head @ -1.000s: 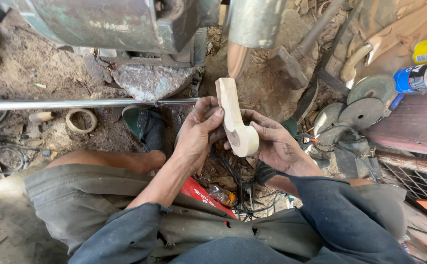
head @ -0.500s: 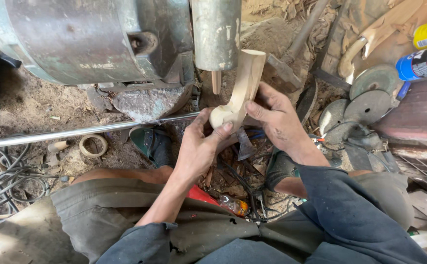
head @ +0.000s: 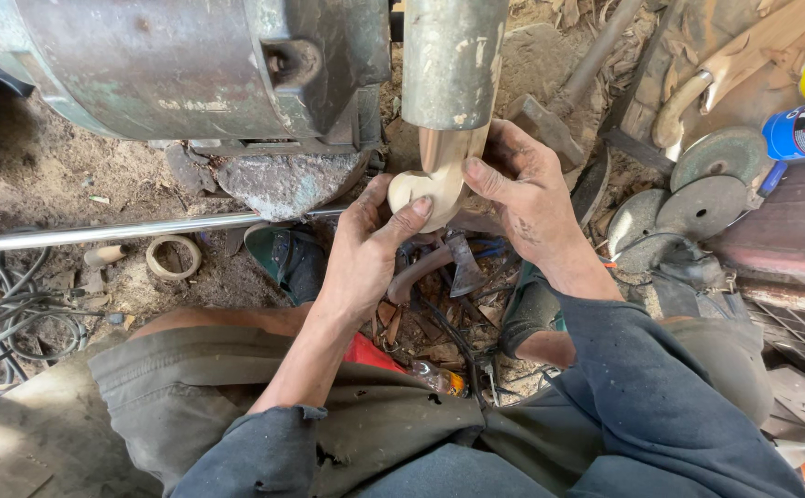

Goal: The person holds a small curved wooden piece against a rotating grinding wheel, shaping and smoothing its edges. They rotate the piece frequently to work different sides and inspect the surface during the process.

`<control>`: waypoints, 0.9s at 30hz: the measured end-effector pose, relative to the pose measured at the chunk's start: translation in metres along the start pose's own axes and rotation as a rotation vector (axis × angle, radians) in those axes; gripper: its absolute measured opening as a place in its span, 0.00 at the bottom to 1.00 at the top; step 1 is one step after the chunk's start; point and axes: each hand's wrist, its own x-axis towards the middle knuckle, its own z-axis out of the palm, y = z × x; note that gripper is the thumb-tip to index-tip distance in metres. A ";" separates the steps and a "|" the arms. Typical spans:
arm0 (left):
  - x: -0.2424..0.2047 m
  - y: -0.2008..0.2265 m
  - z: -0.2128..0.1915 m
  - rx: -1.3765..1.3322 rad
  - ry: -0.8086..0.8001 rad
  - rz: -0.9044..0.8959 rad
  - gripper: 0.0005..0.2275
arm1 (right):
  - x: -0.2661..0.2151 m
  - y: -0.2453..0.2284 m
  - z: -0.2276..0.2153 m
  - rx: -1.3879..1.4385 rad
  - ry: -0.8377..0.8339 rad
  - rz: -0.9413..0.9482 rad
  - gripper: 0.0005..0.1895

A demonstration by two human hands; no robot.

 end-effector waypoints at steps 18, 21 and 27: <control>0.000 -0.005 0.000 -0.151 0.011 -0.047 0.15 | 0.005 0.007 0.003 0.001 0.013 -0.015 0.28; -0.001 -0.007 0.000 -0.220 0.030 -0.113 0.15 | 0.004 0.009 0.003 0.006 0.021 -0.010 0.28; -0.005 -0.013 -0.003 -0.128 0.006 -0.038 0.15 | -0.002 0.012 0.003 -0.019 0.007 0.015 0.23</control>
